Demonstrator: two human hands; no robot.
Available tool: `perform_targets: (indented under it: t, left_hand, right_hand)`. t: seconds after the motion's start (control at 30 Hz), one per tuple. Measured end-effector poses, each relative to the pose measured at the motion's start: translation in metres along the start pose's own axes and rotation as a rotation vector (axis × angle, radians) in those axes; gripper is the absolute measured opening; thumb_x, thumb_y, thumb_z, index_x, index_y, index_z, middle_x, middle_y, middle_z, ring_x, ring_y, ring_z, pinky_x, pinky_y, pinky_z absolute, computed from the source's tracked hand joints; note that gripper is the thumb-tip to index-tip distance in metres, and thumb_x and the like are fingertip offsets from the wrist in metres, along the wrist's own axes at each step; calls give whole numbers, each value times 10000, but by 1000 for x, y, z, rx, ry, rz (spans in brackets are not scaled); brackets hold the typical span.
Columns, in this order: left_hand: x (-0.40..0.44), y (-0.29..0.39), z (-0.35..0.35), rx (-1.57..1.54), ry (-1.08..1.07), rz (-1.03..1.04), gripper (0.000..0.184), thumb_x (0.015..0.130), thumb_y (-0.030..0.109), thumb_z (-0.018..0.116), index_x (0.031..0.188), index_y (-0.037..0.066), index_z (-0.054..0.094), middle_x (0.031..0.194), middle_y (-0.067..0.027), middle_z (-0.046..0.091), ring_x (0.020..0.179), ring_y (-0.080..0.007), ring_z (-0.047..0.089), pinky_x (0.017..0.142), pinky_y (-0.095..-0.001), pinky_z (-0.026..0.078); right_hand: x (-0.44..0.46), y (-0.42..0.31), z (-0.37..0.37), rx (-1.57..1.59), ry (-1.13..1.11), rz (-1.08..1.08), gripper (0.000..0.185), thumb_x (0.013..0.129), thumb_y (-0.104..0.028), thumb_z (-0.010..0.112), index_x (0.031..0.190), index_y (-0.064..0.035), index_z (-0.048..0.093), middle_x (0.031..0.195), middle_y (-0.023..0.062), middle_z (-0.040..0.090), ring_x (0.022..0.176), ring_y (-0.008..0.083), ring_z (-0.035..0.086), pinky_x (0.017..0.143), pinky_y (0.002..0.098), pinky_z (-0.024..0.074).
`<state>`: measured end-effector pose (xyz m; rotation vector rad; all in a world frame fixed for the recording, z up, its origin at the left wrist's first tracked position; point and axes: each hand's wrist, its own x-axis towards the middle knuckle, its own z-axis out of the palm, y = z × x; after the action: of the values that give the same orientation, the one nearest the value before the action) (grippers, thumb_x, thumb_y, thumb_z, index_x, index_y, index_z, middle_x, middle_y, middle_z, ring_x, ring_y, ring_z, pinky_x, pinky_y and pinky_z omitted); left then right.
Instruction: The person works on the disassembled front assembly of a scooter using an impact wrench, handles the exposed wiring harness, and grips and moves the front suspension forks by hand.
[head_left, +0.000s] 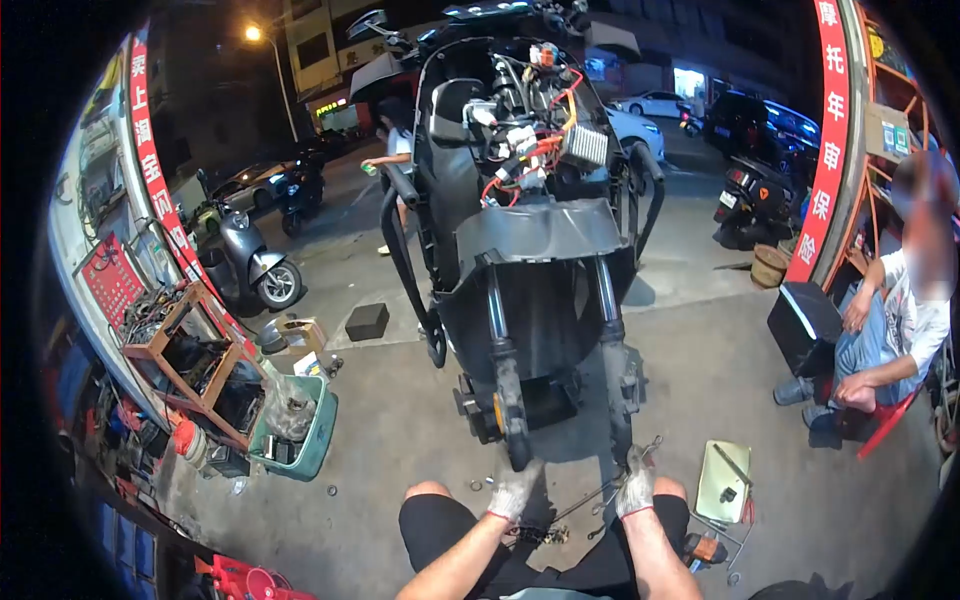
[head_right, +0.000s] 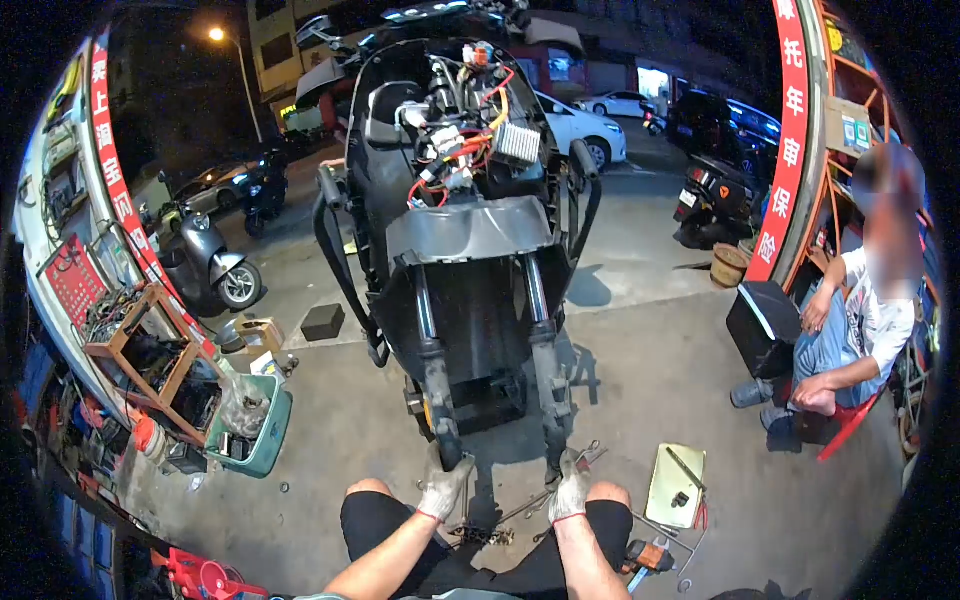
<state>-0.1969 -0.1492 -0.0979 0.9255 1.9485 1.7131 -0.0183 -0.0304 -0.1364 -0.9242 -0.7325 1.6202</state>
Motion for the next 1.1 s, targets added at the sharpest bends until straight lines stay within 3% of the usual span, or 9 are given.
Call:
perform_targets:
  t: [0.17, 0.27, 0.53, 0.63, 0.77, 0.87, 0.93, 1.03, 1.1]
  left_hand:
    - [23, -32, 6, -28, 34, -79, 537, 771, 188, 713, 1210, -12, 476, 999, -112, 615, 830, -193, 578, 742, -327, 490]
    - [32, -35, 6, -62, 26, -185, 521, 766, 190, 715, 1198, -3, 496, 997, -98, 634, 792, -180, 608, 685, -305, 509]
    - [49, -47, 3, -28, -101, -201, 367, 806, 328, 671, 1021, 35, 619, 852, -67, 656, 742, -161, 637, 553, -342, 520]
    - [52, -52, 2, -86, -131, -248, 334, 803, 314, 685, 985, 41, 627, 833, -58, 651, 694, -145, 628, 465, -268, 471]
    - [54, -57, 6, -165, -78, -135, 298, 797, 282, 690, 957, 39, 625, 820, -59, 647, 651, -137, 615, 448, -240, 443]
    - [46, -34, 1, -96, -108, -238, 291, 788, 249, 696, 970, 38, 611, 825, -58, 645, 647, -140, 612, 478, -263, 464]
    - [41, -35, -1, -153, -95, -266, 378, 763, 155, 704, 1077, 2, 560, 919, -67, 618, 791, -154, 575, 700, -308, 483]
    - [31, -37, 1, -74, -31, -104, 394, 786, 228, 705, 1058, 14, 518, 828, -52, 621, 680, -139, 610, 540, -284, 492]
    - [22, -25, 1, -49, -20, -98, 394, 783, 228, 707, 1045, 10, 509, 820, -57, 613, 674, -139, 604, 549, -284, 494]
  right_hand:
    - [-23, -10, 2, -59, 17, 74, 234, 903, -225, 632, 1067, -70, 571, 735, -17, 552, 497, 104, 513, 406, 229, 409]
    - [-33, -11, 9, -28, 8, 39, 220, 892, -261, 644, 984, -81, 556, 664, -25, 532, 462, 78, 499, 401, 217, 341]
    - [-55, -17, 19, -85, -31, 81, 137, 915, -150, 590, 1012, -65, 544, 689, -32, 527, 479, 66, 470, 412, 203, 367]
    - [-60, -19, 17, -132, -88, 56, 143, 916, -153, 586, 1019, -63, 545, 705, -25, 541, 503, 61, 487, 422, 201, 368]
    - [-67, -25, 29, -119, -69, 23, 164, 909, -213, 619, 949, -63, 565, 671, -36, 530, 521, 65, 482, 454, 222, 359]
    - [-56, -10, 21, -98, -54, 0, 193, 914, -253, 620, 925, -65, 577, 665, -32, 547, 513, 70, 477, 460, 232, 354]
    - [-44, -1, 11, -90, -64, -15, 199, 924, -264, 604, 938, -66, 580, 680, -21, 574, 503, 72, 477, 454, 232, 353]
    - [-24, 10, 0, 24, -94, 37, 251, 958, -309, 541, 964, -62, 590, 802, 39, 663, 476, 76, 491, 416, 229, 363]
    - [-15, 10, -1, 57, -68, 55, 258, 960, -316, 535, 959, -64, 590, 791, 38, 660, 467, 82, 496, 401, 231, 360]
